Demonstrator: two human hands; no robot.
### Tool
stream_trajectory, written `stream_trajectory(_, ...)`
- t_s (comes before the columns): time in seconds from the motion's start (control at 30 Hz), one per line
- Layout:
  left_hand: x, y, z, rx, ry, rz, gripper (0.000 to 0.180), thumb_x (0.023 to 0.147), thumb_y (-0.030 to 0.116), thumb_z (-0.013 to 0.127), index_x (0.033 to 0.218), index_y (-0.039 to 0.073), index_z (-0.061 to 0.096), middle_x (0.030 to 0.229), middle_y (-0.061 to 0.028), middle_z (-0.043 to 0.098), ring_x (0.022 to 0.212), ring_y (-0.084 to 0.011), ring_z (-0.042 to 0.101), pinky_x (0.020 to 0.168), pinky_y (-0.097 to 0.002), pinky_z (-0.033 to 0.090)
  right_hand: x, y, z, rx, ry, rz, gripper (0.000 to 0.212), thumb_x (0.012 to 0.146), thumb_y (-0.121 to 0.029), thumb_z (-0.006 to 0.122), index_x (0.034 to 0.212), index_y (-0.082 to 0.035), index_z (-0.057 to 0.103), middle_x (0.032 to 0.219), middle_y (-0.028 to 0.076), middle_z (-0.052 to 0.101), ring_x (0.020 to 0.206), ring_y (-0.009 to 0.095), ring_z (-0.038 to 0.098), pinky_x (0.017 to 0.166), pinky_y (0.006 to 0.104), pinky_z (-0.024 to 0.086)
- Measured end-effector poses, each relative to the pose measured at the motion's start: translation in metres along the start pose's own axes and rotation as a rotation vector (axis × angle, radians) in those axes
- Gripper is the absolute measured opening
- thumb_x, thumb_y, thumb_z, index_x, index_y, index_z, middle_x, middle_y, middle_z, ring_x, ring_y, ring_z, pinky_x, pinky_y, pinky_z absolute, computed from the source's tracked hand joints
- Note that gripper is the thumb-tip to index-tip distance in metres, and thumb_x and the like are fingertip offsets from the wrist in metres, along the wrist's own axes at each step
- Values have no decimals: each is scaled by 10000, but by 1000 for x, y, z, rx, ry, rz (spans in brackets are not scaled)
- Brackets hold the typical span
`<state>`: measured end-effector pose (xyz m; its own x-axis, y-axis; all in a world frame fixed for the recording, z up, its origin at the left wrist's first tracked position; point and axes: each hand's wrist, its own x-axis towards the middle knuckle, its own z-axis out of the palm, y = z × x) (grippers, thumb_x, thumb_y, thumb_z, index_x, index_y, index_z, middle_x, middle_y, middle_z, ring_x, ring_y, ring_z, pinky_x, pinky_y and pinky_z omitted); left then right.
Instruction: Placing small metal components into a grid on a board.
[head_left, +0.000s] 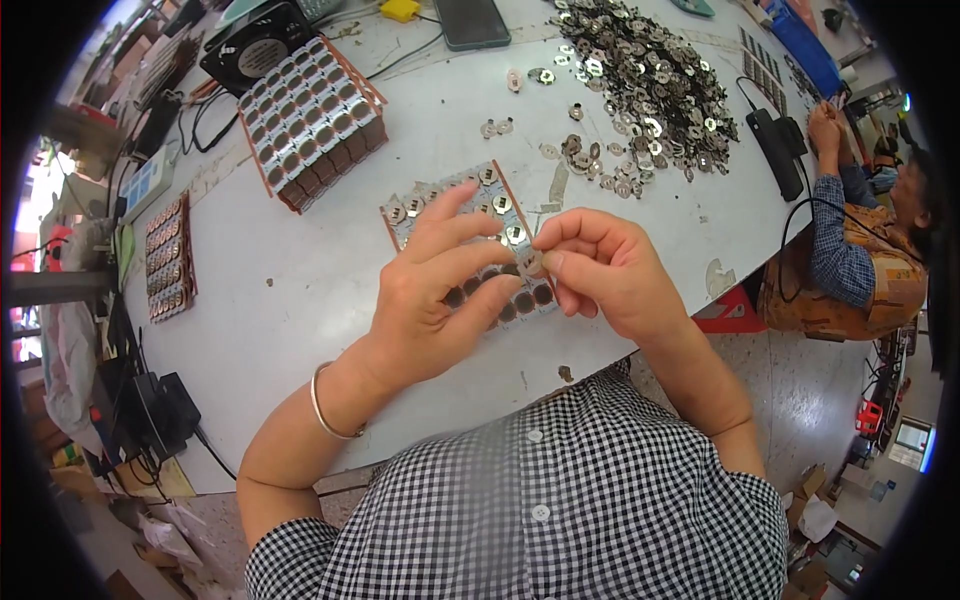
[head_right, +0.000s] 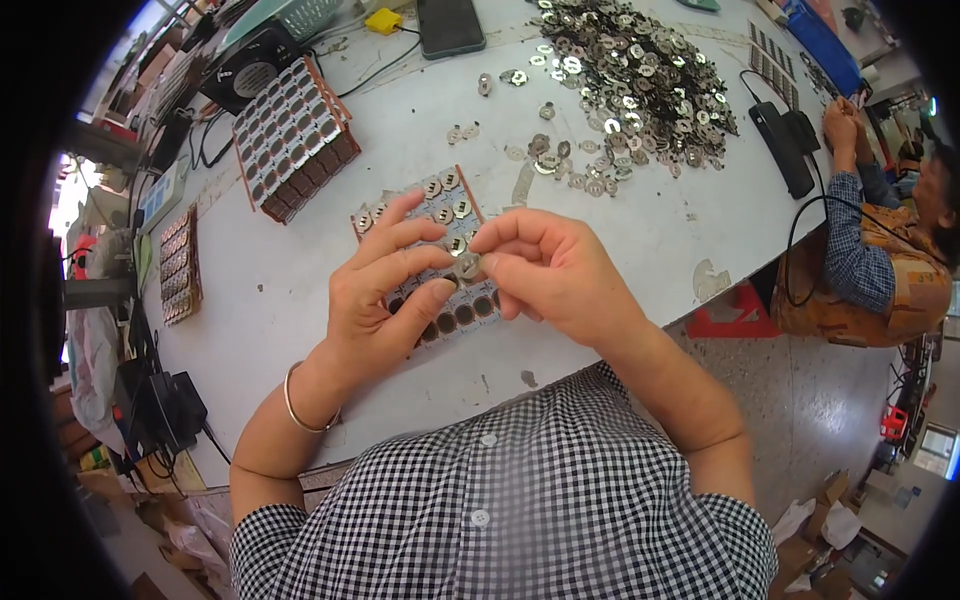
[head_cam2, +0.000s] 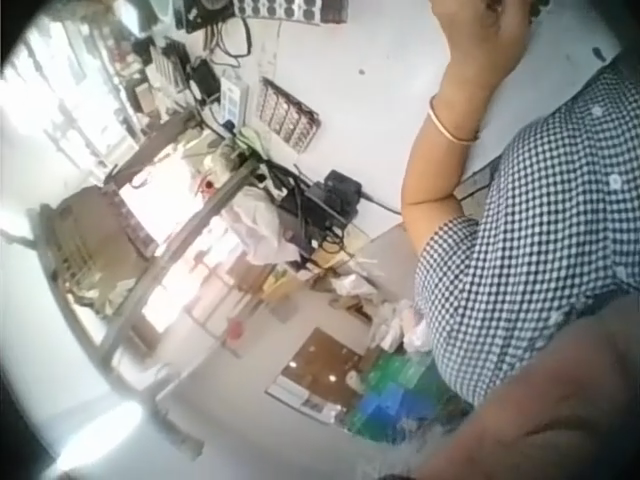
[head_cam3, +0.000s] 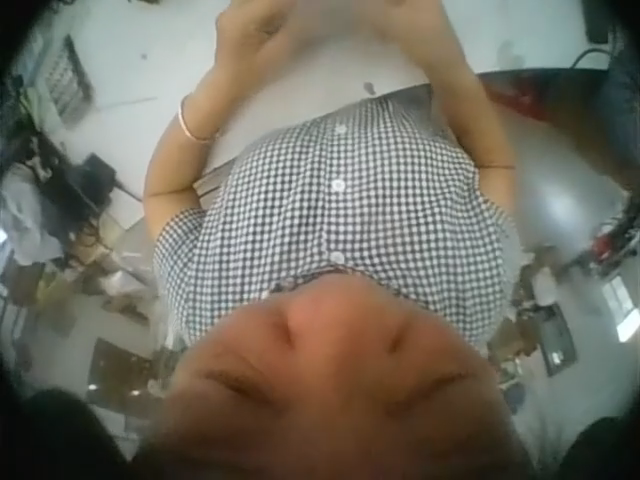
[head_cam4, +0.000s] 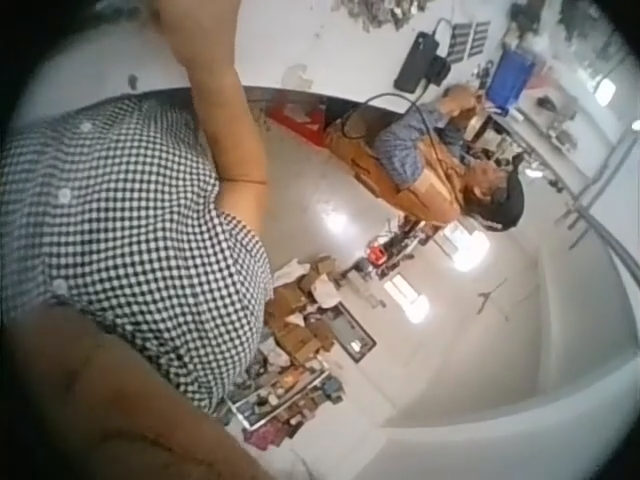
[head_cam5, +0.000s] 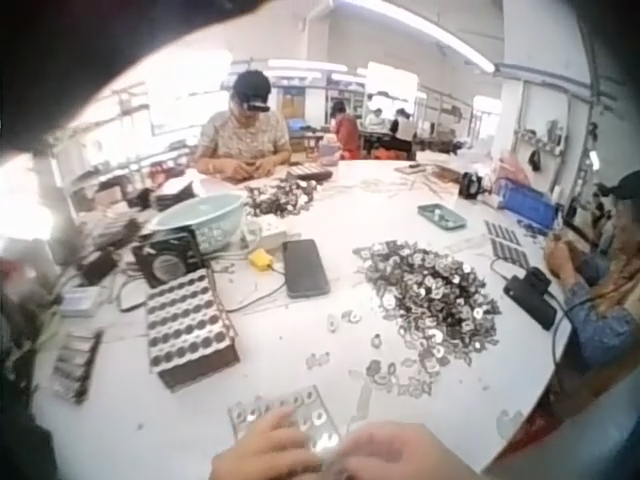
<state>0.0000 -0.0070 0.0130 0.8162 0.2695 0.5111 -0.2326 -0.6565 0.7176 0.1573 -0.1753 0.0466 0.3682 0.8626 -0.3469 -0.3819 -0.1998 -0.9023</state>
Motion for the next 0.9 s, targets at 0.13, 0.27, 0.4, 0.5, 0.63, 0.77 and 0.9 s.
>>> stream_trajectory(0.13,1,5,-3,-193,-70,-53,164,858,-5,739,1022,4,729,1177,-138,683,1361,-423,530,1084,-497,455,-4,2,14,-83,-10,-137,122,986,-52,641,1105,-35,660,852,-9,684,624,33,604,512,170,421)
stream_trajectory(0.27,0,11,-8,-270,-84,-107,104,869,-13,722,968,11,706,1163,-126,671,1340,-402,545,1031,-457,484,-8,2,15,-126,-69,-184,103,1008,-81,633,1098,-37,657,879,-10,673,686,27,596,561,172,430)
stream_trajectory(0.4,4,13,-9,-261,-110,-51,82,878,-12,706,952,18,691,1190,-128,653,1348,-390,533,995,-437,490,-10,-1,11,-191,-178,-175,93,1038,-114,598,1078,-38,632,875,-8,644,689,36,550,573,191,415)
stream_trajectory(0.5,6,14,-9,-253,-127,-25,68,888,-4,693,951,20,686,1205,-139,637,1368,-399,508,989,-442,483,-7,-3,9,-159,-243,-90,119,1058,-146,562,1047,-37,606,844,-8,613,655,46,506,567,206,402)
stream_trajectory(0.63,7,13,-10,-246,-134,26,63,883,1,693,943,14,679,1218,-164,622,1375,-430,489,1026,-473,461,-3,-2,6,-77,-309,-13,146,1065,-172,556,1024,-37,594,816,-10,585,632,53,478,563,216,397)
stream_trajectory(0.77,4,15,-5,-250,-126,56,81,866,-5,700,941,10,677,1248,-182,613,1396,-453,463,1058,-497,443,-3,3,3,97,-359,76,129,1059,-157,553,1023,-42,599,811,-19,570,624,49,464,559,216,389)
stream_trajectory(0.9,1,14,-2,-298,-89,26,92,860,-7,703,946,14,678,1266,-187,614,1411,-463,447,1079,-506,430,-2,2,3,238,-372,124,110,1048,-134,576,1043,-35,622,856,-8,621,650,37,503,577,210,414)
